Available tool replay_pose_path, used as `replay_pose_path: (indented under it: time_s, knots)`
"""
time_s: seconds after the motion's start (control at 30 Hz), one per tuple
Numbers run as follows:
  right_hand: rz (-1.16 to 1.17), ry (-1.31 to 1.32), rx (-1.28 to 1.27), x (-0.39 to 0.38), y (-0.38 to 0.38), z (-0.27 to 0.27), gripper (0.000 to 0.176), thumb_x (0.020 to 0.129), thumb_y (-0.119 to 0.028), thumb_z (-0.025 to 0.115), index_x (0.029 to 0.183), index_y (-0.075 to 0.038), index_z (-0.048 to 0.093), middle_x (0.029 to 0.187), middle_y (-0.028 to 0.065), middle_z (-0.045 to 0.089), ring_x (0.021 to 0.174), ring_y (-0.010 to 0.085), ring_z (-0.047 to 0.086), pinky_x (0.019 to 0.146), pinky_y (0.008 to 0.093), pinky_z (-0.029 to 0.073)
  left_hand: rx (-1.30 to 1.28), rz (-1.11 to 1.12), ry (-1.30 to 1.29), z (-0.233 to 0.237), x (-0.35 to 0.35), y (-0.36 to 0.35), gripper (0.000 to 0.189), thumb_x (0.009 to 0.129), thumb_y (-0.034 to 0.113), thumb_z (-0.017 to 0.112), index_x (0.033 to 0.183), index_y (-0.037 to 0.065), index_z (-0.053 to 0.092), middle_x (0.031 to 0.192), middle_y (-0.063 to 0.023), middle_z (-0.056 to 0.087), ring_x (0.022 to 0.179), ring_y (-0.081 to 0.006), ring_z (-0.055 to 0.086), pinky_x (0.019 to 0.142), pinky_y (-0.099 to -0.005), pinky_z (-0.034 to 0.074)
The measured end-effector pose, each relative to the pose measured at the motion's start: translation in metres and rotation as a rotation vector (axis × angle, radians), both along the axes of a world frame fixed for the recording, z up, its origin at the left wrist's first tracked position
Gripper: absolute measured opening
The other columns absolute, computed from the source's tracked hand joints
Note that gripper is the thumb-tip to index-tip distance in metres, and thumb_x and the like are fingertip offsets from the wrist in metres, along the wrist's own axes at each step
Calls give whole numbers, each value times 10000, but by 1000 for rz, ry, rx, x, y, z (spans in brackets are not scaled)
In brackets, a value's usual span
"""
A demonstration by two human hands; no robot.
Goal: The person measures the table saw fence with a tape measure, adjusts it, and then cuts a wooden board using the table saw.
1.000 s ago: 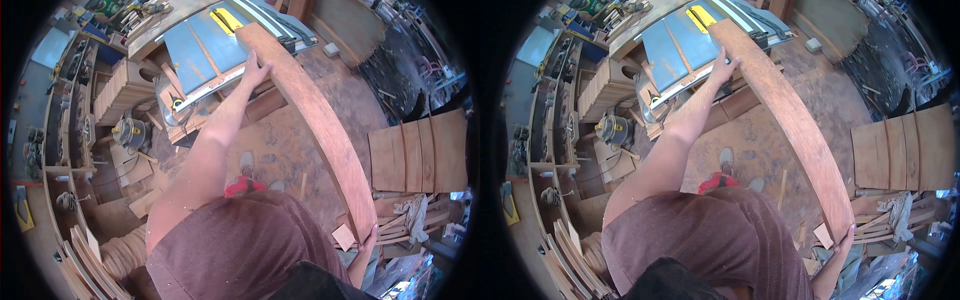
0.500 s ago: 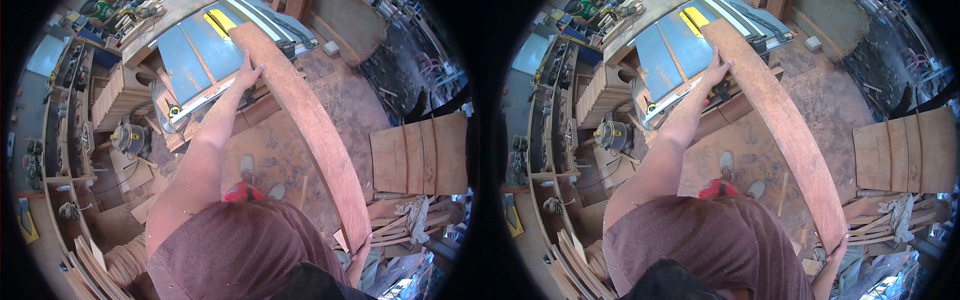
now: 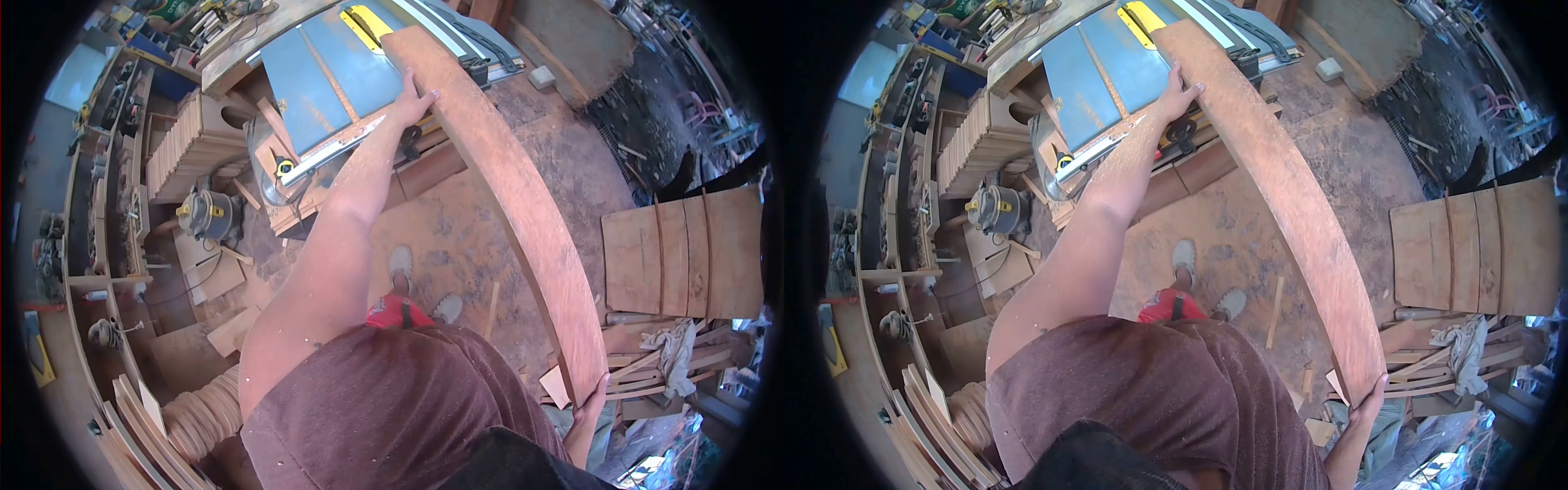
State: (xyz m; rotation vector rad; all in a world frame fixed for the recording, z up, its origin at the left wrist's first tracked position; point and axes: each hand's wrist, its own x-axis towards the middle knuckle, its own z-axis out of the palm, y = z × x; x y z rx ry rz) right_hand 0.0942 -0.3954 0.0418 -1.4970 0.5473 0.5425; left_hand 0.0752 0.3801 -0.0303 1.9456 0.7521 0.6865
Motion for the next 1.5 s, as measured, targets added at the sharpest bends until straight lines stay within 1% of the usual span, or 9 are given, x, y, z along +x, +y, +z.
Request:
replay_pose_path:
  time_s: [0.13,0.3,0.43,0.7,0.77,0.9,0.97,1.13,1.5]
  knots:
    - [50,11,79,6,-17,-15,706,941,-518,506,1431,-37,340,1417,149,435,1267,291,467,1041,410,396,33,29,9,-1,4,1,1003,837,411,652,1483,-42,32,1410,-327,377,1293,-413,429,1085,-394,335]
    - [11,28,36,11,-30,-27,704,945,-498,514,1452,-53,312,1434,130,416,1273,287,457,1054,405,381,-47,69,206,44,-6,-32,953,876,395,611,1485,-49,29,1408,-334,374,1301,-398,423,1084,-373,335]
    - [-17,-23,9,11,-26,-29,718,944,-488,524,1465,-53,291,1454,126,391,1297,278,431,1070,397,360,38,96,223,36,0,-31,931,897,407,572,1490,-30,1,1352,-339,440,1263,-412,464,1067,-392,353]
    - [-19,-27,-1,5,2,-9,647,952,-468,520,1391,-9,397,1375,148,482,1242,250,493,1044,375,389,-57,45,190,29,6,-18,930,910,384,563,1481,-44,-33,1408,-341,368,1262,-411,465,1077,-381,346]
    - [-30,-36,-20,6,7,-9,629,957,-459,515,1385,-13,398,1369,144,484,1227,246,505,1027,379,407,-105,26,95,17,11,-4,932,910,382,564,1480,-45,-38,1418,-339,355,1261,-411,465,1077,-379,347]
    - [-15,-87,-30,10,4,-21,610,965,-438,508,1387,-15,385,1351,136,492,1197,253,527,1006,384,428,-36,70,260,30,12,2,928,907,373,568,1480,-47,-30,1415,-336,364,1282,-402,447,1076,-374,350]
    - [-11,-79,-12,10,7,-20,605,967,-432,506,1388,-16,379,1346,133,495,1189,255,532,1000,385,433,-71,66,238,26,13,6,897,920,324,577,1469,-86,-2,1455,-303,334,1348,-342,379,1090,-339,321]
    - [-13,-44,36,10,5,-18,655,953,-450,532,1423,-30,355,1387,125,471,1242,240,487,1042,359,387,-63,62,220,37,8,-4,899,920,323,576,1472,-81,-8,1461,-302,324,1360,-340,360,1100,-340,306]
    - [-18,-42,24,6,7,-15,661,943,-450,552,1388,9,386,1354,142,502,1205,241,522,1026,352,411,-107,47,181,24,5,0,887,930,326,559,1471,-82,-15,1461,-312,315,1361,-343,356,1105,-342,298]
